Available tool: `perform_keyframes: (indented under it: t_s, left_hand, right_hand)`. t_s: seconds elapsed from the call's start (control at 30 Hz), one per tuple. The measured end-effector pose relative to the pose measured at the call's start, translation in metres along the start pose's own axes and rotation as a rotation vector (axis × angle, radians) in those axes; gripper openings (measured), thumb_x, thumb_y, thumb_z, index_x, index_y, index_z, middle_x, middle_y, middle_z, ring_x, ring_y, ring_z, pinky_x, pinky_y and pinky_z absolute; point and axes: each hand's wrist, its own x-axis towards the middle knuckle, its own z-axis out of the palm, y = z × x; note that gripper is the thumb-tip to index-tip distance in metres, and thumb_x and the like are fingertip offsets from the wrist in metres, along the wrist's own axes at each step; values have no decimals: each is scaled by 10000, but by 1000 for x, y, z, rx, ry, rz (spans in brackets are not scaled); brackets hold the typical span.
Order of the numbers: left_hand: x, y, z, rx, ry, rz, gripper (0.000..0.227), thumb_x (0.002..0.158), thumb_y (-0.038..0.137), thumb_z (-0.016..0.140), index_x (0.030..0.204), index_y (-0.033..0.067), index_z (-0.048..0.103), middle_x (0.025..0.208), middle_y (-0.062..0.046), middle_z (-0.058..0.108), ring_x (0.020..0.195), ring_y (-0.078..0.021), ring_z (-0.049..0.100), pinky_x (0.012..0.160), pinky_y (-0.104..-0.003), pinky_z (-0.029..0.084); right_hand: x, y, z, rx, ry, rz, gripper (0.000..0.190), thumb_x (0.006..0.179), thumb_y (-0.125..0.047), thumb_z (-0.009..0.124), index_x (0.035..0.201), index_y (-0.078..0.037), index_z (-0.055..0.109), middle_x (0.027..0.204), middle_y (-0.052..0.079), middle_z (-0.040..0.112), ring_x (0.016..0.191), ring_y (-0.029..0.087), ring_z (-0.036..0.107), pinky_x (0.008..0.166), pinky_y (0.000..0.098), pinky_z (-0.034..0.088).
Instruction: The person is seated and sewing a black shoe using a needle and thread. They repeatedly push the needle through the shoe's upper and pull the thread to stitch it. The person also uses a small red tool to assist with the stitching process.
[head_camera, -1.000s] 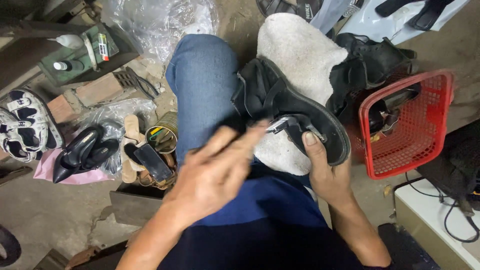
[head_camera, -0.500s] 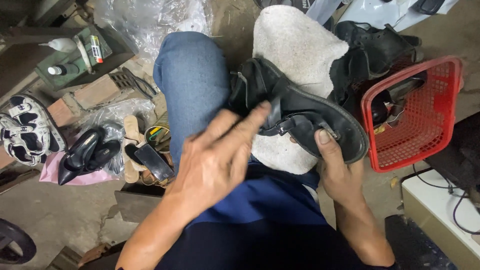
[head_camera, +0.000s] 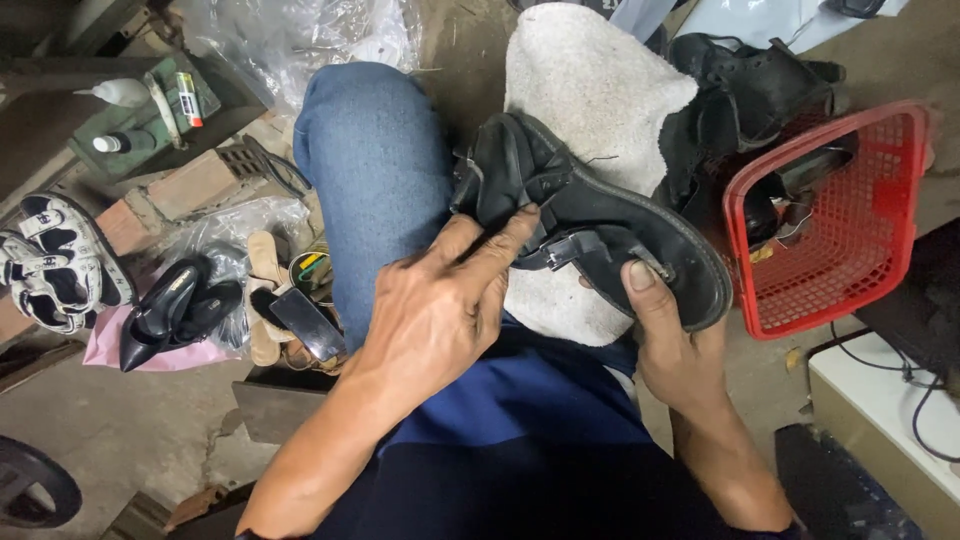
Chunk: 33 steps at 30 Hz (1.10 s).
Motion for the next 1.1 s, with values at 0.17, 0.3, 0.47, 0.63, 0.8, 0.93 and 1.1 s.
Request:
perform_keyframes:
  t_s: [0.17, 0.3, 0.47, 0.63, 0.8, 0.93, 1.1]
  left_hand:
    - [1, 0, 2, -6, -21, 0, 512, 989, 81, 562, 1481, 224, 549, 1192, -50, 624, 613, -195, 654, 380, -354, 506]
    - [2, 0, 3, -16, -29, -5, 524, 989, 71, 560, 1491, 221, 533, 1219, -67, 638, 685, -194, 682, 386, -365, 526]
    - [3, 3, 2, 13, -54, -25, 523, 986, 112, 567, 1492, 241, 536, 1167, -38, 619, 636, -214, 675, 377, -392, 501]
    - [3, 2, 1, 9, -48, -20, 508, 989, 109, 579, 1483, 220, 549, 1187, -73, 618, 594, -258, 679, 395, -419, 523]
    - [4, -9, -16, -209, -44, 4, 384, 1000, 40, 544, 1367, 102, 636, 1167, -33, 722, 854, -184, 659, 536, -420, 590]
    - [-4, -38, -14, -333, -110, -13, 412, 1032, 94, 505, 1441, 99, 552, 1172, -84, 785, 549, -97, 638, 1268, -436, 350]
    - [-1, -69, -10, -291, -111, 145, 370, 1067, 58, 540, 1431, 104, 586, 1366, -14, 690, 981, -206, 770, 1161, -417, 515]
  right_hand:
    - [-4, 6, -1, -2, 37, 9, 308, 1035, -129, 604, 1322, -22, 579, 1340, 144, 632, 1279, 281, 635, 1160, 368, 540]
    - [-1, 4, -2, 41, -19, 17, 266, 1052, -134, 575, 1287, -22, 626, 1312, 131, 667, 1264, 269, 661, 1155, 363, 556]
    - [-1, 5, -1, 36, 9, 24, 290, 1043, -135, 586, 1311, -25, 604, 1338, 136, 646, 1291, 276, 639, 1175, 374, 534]
    - [4, -8, -1, 37, -7, 31, 303, 1045, -147, 581, 1323, -29, 611, 1336, 118, 647, 1302, 264, 632, 1180, 371, 524]
    - [1, -13, -4, -272, -202, 150, 191, 970, -282, 636, 949, -97, 679, 808, 2, 670, 740, 144, 661, 669, 301, 521]
    - [20, -31, 12, -312, -393, -159, 326, 1013, -211, 549, 1260, -3, 590, 1004, 113, 699, 898, 240, 715, 833, 356, 564]
    - [21, -35, 26, -390, -385, -393, 453, 950, -8, 583, 1382, 106, 510, 1310, 274, 663, 1189, 377, 711, 1065, 414, 578]
